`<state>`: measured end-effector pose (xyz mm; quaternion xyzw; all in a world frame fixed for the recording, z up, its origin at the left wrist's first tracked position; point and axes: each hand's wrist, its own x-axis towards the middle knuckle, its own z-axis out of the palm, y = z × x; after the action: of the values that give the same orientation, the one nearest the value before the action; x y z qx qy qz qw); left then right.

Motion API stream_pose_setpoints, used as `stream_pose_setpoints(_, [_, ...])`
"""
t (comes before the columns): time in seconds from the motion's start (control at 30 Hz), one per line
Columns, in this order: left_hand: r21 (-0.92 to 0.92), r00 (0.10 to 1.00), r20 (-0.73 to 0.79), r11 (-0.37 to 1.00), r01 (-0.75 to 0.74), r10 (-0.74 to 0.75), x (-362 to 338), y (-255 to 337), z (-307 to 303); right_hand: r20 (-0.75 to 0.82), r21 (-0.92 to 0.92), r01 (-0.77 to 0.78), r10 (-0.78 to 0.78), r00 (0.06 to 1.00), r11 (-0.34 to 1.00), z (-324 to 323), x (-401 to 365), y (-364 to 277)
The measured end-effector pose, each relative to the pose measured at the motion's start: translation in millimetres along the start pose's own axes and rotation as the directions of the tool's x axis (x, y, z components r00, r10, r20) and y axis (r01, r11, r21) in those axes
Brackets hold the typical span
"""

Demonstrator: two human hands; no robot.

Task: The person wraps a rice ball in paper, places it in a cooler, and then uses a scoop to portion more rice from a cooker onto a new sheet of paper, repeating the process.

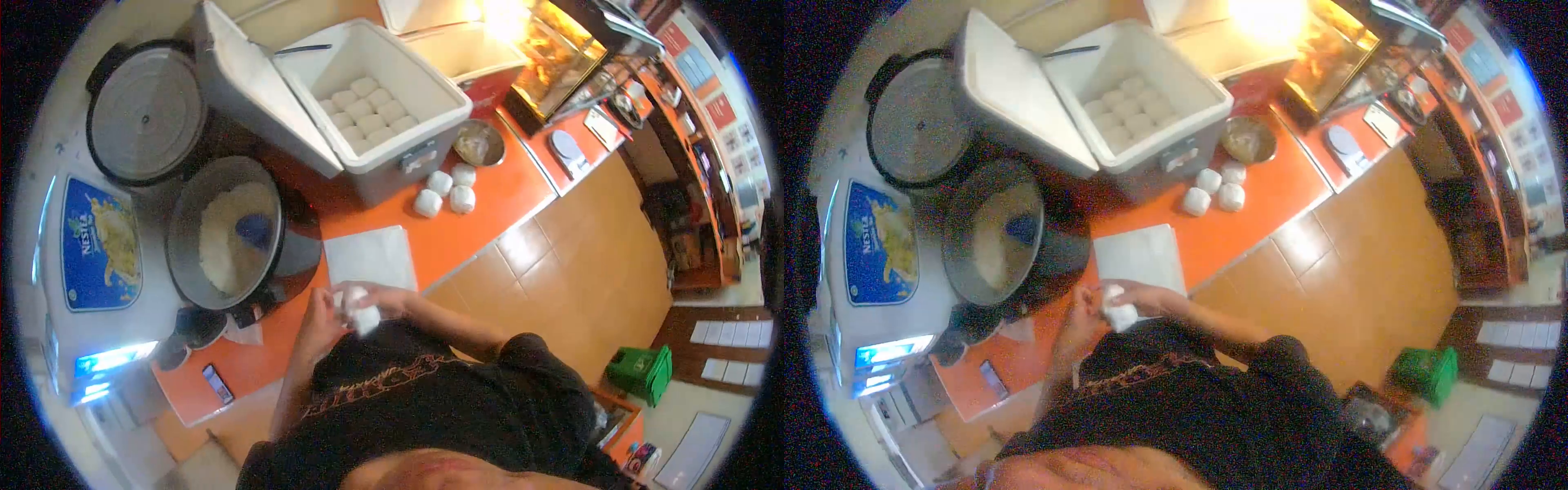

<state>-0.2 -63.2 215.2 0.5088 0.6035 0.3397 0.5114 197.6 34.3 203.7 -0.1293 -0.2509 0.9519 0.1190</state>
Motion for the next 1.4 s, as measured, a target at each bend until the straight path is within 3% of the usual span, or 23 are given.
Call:
stream_pose_setpoints(0.07, [-0.38, 0.998, -0.061, 0.925, -0.004, -0.02, 0.2, 0.8, 4.6, 0.061, -0.05, 0.041, -0.038, 0.997, 0.998, 17.8, 4.5, -6.9])
stream_pose_setpoints(0.13, [-0.057, 0.976, -0.207, 0.995, -0.085, 0.071, 2.4, 2.4, -1.1, 0.061, -0.055, -0.049, 0.052, 0.997, 0.997, 17.1, 10.2, -17.7])
stream_pose_setpoints(0.2, [0.024, 0.966, -0.248, 0.997, -0.068, 0.072, 2.6, 10.0, -4.2, 0.07, -0.215, -0.124, 0.142, 0.987, 0.969, -6.2, 13.0, -32.2])
stream_pose_setpoints(0.27, [-0.148, 0.981, -0.193, 0.989, 0.002, -0.031, 0.3, 39.8, -6.2, 0.268, -0.728, 0.159, 0.063, 0.961, 0.667, 3.7, 13.7, -104.4])
stream_pose_setpoints(0.37, [-0.343, 0.988, -0.125, 0.938, 0.045, -0.093, -5.2, 14.4, -13.2, 0.428, -0.865, 0.413, -0.01, 0.904, 0.285, 20.9, -1.1, -228.6])
stream_pose_setpoints(0.43, [-0.254, 0.966, -0.181, 0.958, 0.135, -0.184, -6.0, 3.0, -19.7, 0.246, -0.965, 0.256, -0.145, 0.958, 0.055, 33.0, -5.9, -305.1])
stream_pose_setpoints(0.47, [-0.209, 0.951, -0.21, 0.961, 0.182, -0.226, -5.3, -2.9, -23.1, -0.107, -0.978, -0.076, -0.157, 0.982, 0.196, 45.1, -1.0, -335.4])
stream_pose_setpoints(0.5, [-0.13, 0.948, -0.218, 0.969, 0.208, -0.233, -4.8, -11.0, -28.1, 0.037, -0.999, 0.041, -0.26, 0.965, 0.008, 16.8, 20.2, -359.4])
stream_pose_setpoints(0.57, [0.034, 0.942, -0.227, 0.965, 0.261, -0.247, -5.5, -22.9, -38.7, -0.041, -0.997, -0.053, -0.187, 0.981, -0.061, -38.4, 63.8, -395.6])
stream_pose_setpoints(0.63, [0.14, 0.959, -0.253, 0.976, 0.169, -0.13, 0.4, -17.8, -42.0, -0.242, -0.957, -0.214, 0.13, 0.962, -0.198, -73.4, 104.5, -414.8])
stream_pose_setpoints(0.67, [0.122, 0.961, -0.247, 0.979, 0.16, -0.127, 1.8, -17.7, -42.0, -0.345, -0.922, -0.268, 0.275, 0.898, -0.28, -84.8, 120.5, -411.6])
stream_pose_setpoints(0.73, [0.016, 0.96, -0.221, 0.983, 0.182, -0.174, 1.7, -22.7, -40.2, -0.501, -0.816, -0.294, 0.356, 0.789, -0.497, -104.3, 150.1, -382.2])
stream_pose_setpoints(0.8, [-0.12, 0.919, -0.149, 0.929, 0.35, -0.365, -3.5, -20.7, -39.3, -0.486, -0.785, -0.198, 0.385, 0.784, -0.587, -146.5, 162.3, -342.7])
stream_pose_setpoints(0.87, [-0.156, 0.847, -0.077, 0.846, 0.51, -0.526, -6.2, -1.3, -40.7, -0.292, -0.821, -0.022, 0.386, 0.875, -0.571, -211.3, 165.5, -304.1])
stream_pose_setpoints(0.9, [-0.15, 0.83, -0.058, 0.826, 0.543, -0.555, -7.5, 11.0, -41.6, -0.343, -0.836, -0.074, 0.412, 0.844, -0.543, -219.8, 168.0, -303.7])
stream_pose_setpoints(0.93, [-0.106, 0.868, -0.074, 0.869, 0.483, -0.491, -6.1, 34.7, -43.8, -0.392, -0.845, -0.129, 0.437, 0.809, -0.519, -228.0, 170.5, -303.2])
stream_pose_setpoints(1.0, [-0.022, 0.932, -0.099, 0.937, 0.349, -0.35, -4.3, 77.5, -48.9, -0.312, -0.848, -0.061, 0.404, 0.86, -0.526, -211.5, 166.7, -316.5])
stream_pose_setpoints(1.1, [-0.076, 0.975, -0.056, 0.975, 0.209, -0.213, -22.9, 95.5, -96.6, -0.326, -0.844, 0.034, 0.562, 0.76, -0.535, -181.8, 176.8, -332.4])
stream_pose_setpoints(1.17, [0.086, 0.984, -0.165, 0.993, 0.084, -0.069, -17.1, 108.6, -140.6, -0.412, -0.893, -0.248, 0.464, 0.784, -0.375, -163.8, 167.2, -346.4])
stream_pose_setpoints(1.2, [0.007, 0.955, -0.296, 1.0, 0.008, -0.005, 7.8, 132.0, -148.9, -0.459, -0.886, -0.372, 0.425, 0.78, -0.275, -154.6, 161.4, -354.5])
stream_pose_setpoints(1.27, [0.343, 0.953, -0.289, 0.919, 0.193, -0.092, 62.4, 145.8, -176.9, -0.438, -0.822, -0.287, 0.225, 0.87, -0.492, -134.7, 158.2, -378.9])
stream_pose_setpoints(1.33, [0.739, 0.988, -0.142, 0.658, 0.141, -0.052, 104.5, 130.9, -197.9, -0.179, -0.829, -0.154, -0.007, 0.984, -0.538, -144.0, 147.2, -402.8])
stream_pose_setpoints(1.4, [0.802, 0.966, -0.016, 0.574, 0.167, -0.259, 137.1, 87.5, -206.8, -0.324, -0.924, -0.343, -0.131, 0.937, -0.168, -55.7, 110.4, -412.1])
